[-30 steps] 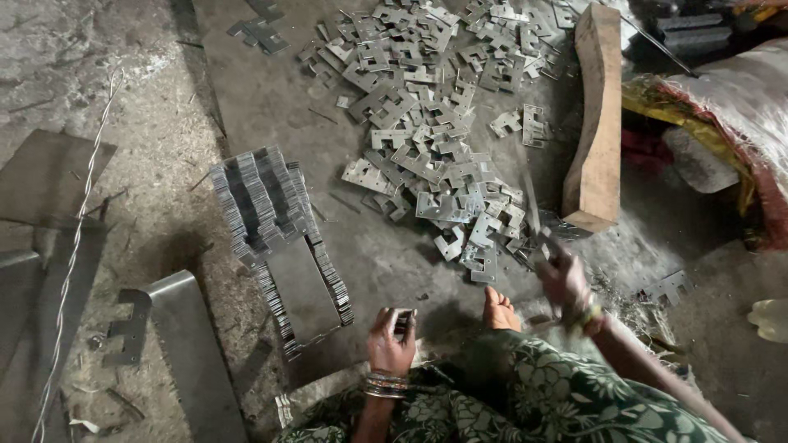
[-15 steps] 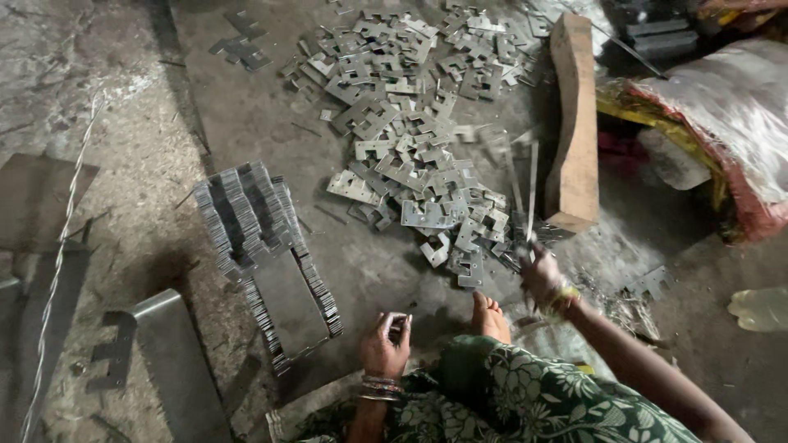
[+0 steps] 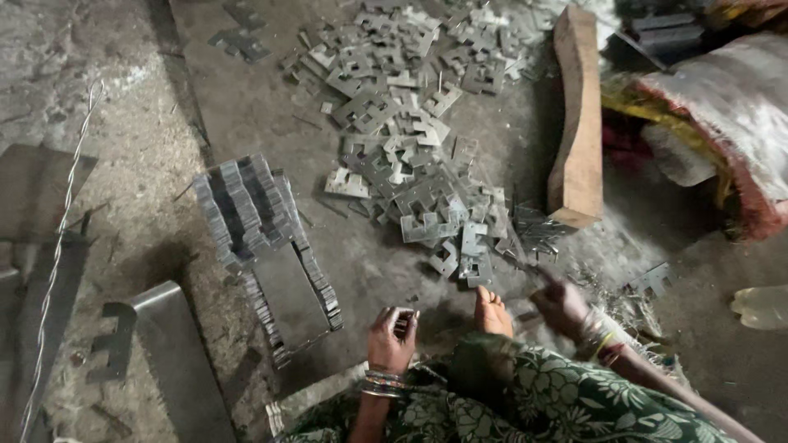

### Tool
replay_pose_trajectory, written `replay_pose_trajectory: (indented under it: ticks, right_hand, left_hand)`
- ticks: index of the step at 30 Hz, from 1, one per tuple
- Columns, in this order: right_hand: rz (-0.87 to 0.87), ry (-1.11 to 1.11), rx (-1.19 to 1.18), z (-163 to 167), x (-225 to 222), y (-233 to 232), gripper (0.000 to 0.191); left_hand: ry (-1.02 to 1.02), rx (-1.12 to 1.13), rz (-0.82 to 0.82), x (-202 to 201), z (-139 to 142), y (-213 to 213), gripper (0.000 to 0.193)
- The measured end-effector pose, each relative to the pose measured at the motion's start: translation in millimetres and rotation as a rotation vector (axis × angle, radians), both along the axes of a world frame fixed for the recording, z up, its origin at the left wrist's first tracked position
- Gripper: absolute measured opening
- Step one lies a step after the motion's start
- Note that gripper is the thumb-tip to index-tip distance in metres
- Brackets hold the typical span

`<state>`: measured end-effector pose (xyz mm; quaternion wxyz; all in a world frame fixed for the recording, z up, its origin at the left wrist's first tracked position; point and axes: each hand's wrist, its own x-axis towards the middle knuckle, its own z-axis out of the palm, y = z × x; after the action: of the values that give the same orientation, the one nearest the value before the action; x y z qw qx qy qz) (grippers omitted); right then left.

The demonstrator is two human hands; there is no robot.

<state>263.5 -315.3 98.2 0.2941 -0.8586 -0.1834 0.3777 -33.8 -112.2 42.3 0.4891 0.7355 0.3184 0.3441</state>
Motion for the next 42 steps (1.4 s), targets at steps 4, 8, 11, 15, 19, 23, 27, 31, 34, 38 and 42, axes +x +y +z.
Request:
replay_pose_trajectory:
  ticks: [4, 8, 11, 15, 19, 23, 27, 31, 34, 38, 42]
  right_hand:
    - [0.053, -0.370, 0.131, -19, 55, 6, 0.066]
    - [0.242, -0.693, -0.205, -21, 119, 18, 0.064]
    - [0.432, -1.230, -0.133, -16, 129, 33, 0.066]
    - [0.718, -1.060, -0.360, -26, 82, 84, 0.020]
    - [0.484, -0.684, -0.277, -33, 18, 141, 0.044]
    - [0.397, -0.654, -0.302, -18, -16, 158, 0.067]
    - [0.348, -0.704, 0.001, -18, -27, 155, 0.059]
    - [0.204, -0.507, 0.092, -40, -14, 151, 0.056]
    - [0.383, -0.420, 0.166, -46, 6, 153, 0.038]
    - [0.450, -0.213, 0.247, -38, 17, 164, 0.045]
    - [0.591, -0.295, 0.155, -21, -14, 180, 0.066]
  left_hand:
    - [0.101, 0.003, 0.051, -9, -12, -2, 0.012]
    - [0.148, -0.092, 0.071, -11, -29, -2, 0.014]
    - [0.105, -0.026, 0.094, -6, -39, 1, 0.015]
    - [0.207, 0.234, 0.093, 31, -49, 9, 0.018]
    - [0.377, 0.378, -0.012, 116, -52, 40, 0.041]
    - [0.573, 0.704, -0.021, 189, -48, 79, 0.056]
    - [0.737, 0.568, -0.044, 193, -46, 88, 0.046]
    - [0.487, 0.428, -0.009, 159, -62, 89, 0.040]
    - [0.332, 0.172, 0.062, 129, -85, 97, 0.038]
    - [0.039, -0.123, 0.115, 84, -116, 99, 0.038]
    - [-0.060, -0.842, 0.014, 68, -129, 83, 0.082]
